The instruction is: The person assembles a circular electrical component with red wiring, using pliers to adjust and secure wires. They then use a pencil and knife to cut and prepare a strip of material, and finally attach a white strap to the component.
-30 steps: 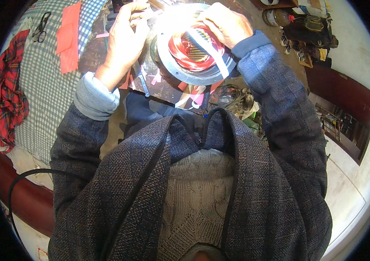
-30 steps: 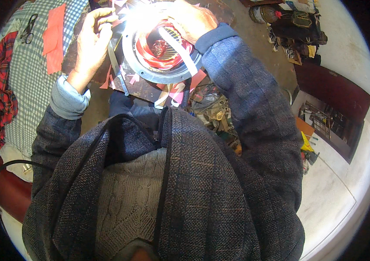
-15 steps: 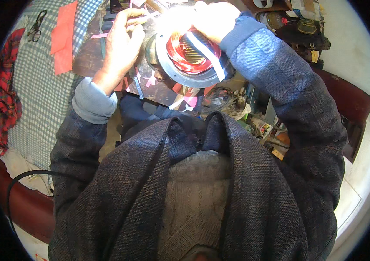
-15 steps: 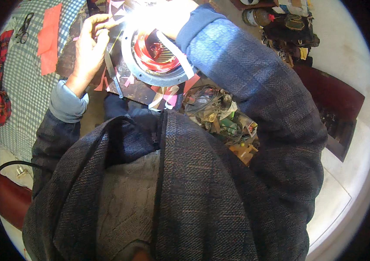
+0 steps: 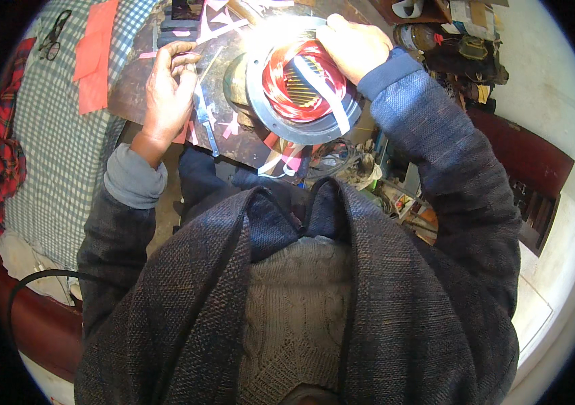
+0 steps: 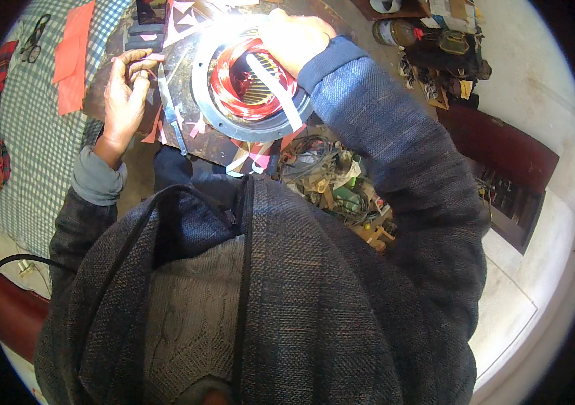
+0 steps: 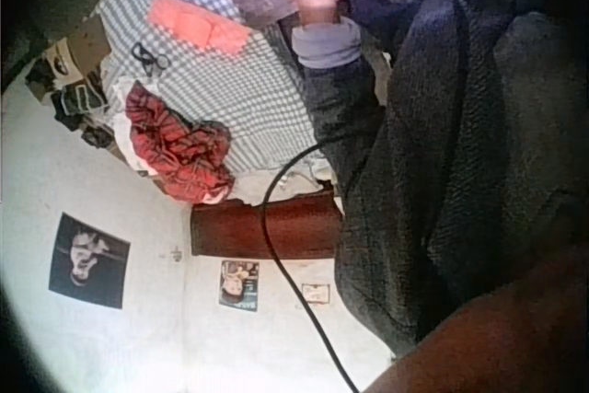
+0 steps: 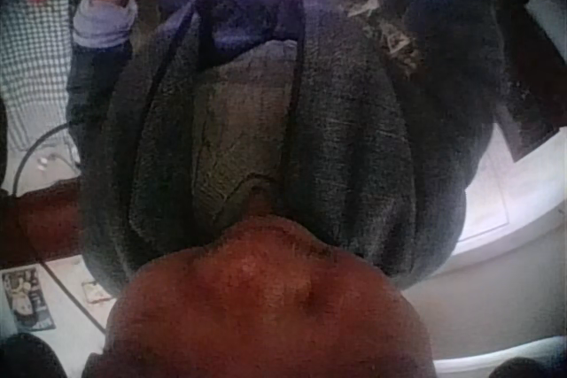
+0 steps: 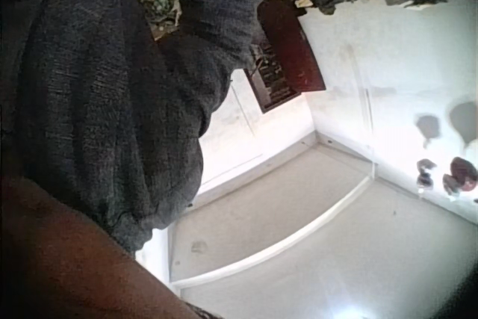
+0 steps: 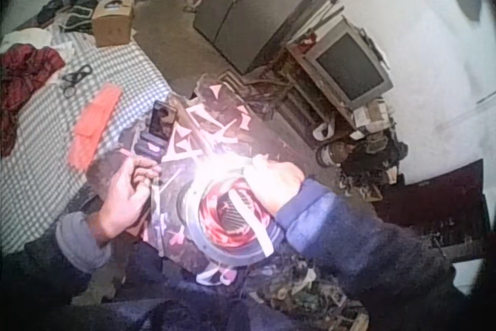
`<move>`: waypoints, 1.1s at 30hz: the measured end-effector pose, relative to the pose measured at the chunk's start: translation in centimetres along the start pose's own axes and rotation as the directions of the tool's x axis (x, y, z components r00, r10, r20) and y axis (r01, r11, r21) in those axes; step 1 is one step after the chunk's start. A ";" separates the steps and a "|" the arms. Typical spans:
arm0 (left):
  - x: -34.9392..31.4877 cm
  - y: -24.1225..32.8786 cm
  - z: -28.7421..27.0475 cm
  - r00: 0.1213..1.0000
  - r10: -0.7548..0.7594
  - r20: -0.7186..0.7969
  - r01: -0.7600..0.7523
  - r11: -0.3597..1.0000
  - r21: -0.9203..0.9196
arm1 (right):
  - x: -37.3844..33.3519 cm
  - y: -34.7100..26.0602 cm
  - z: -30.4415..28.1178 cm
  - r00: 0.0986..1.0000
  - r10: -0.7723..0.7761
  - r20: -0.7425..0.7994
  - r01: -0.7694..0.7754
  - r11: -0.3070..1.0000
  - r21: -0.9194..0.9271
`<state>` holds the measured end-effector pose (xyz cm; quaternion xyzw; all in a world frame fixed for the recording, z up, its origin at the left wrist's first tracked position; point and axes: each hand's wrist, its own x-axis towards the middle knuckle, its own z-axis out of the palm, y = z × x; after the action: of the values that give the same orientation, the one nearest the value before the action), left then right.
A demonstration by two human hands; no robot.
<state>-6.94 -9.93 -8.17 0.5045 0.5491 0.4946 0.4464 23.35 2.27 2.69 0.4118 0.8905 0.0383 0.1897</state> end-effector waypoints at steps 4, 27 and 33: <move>-0.4 -0.7 -0.2 1.000 -0.002 -0.016 0.002 1.000 -0.019 | -0.7 0.3 1.3 0.990 -0.010 -0.141 0.024 0.995 0.097; -1.1 -2.4 0.1 0.999 -0.052 -0.012 0.052 0.998 -0.047 | -1.4 1.0 -0.6 0.985 -0.156 -0.077 0.151 0.986 -0.069; -0.9 -2.9 -0.2 0.998 -0.070 -0.004 0.070 0.997 -0.027 | -2.3 -0.4 0.5 0.976 -0.082 -0.200 0.083 0.997 -0.005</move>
<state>-7.39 -10.87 -10.99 0.4779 0.5607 0.4872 0.4689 24.56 0.24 2.87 0.3689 0.9214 0.0699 0.1001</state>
